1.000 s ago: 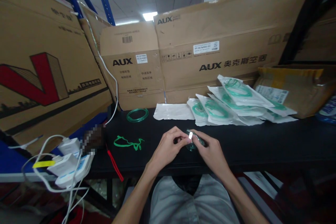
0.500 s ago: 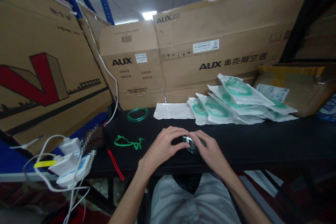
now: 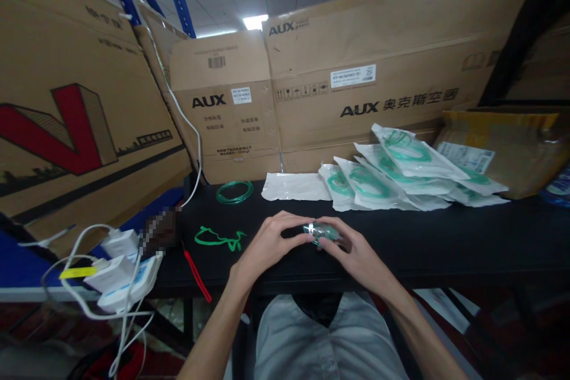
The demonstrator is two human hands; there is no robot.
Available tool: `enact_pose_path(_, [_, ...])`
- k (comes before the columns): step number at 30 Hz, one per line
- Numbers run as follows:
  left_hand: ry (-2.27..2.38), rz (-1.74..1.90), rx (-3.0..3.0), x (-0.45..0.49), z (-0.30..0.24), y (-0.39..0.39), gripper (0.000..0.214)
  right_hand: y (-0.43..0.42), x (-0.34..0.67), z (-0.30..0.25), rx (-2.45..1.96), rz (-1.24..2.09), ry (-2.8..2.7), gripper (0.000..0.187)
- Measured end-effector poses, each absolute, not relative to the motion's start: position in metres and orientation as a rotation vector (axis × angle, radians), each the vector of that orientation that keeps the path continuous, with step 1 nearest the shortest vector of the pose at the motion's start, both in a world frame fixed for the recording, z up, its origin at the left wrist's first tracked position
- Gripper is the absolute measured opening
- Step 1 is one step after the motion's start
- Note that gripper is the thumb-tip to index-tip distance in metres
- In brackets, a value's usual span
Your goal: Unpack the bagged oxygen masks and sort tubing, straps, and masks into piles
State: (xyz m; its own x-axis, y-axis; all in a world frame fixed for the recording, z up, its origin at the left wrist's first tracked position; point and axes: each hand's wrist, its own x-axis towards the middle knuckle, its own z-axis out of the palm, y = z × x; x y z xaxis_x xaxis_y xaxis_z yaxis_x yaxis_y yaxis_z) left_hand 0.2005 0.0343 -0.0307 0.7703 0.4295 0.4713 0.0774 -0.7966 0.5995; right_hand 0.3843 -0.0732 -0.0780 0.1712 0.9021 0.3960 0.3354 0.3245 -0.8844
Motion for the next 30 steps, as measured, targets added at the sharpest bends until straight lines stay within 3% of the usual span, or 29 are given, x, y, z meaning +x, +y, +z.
enact_pose_path(12, [0.407,0.828,2.278,0.193,-0.032,0.043,0.031,-0.071,0.382,-0.079,-1.332,0.467,-1.419,0.030])
enact_pose_path(24, [0.734,0.415,2.426,0.145,-0.032,0.074,0.008,-0.055,0.388,-0.090,-1.360,0.342,-1.386,0.033])
enact_pose_path(30, [0.843,0.317,2.383,0.124,-0.027,0.077,0.021,-0.005,0.376,-0.061,-1.376,0.290,-1.687,0.030])
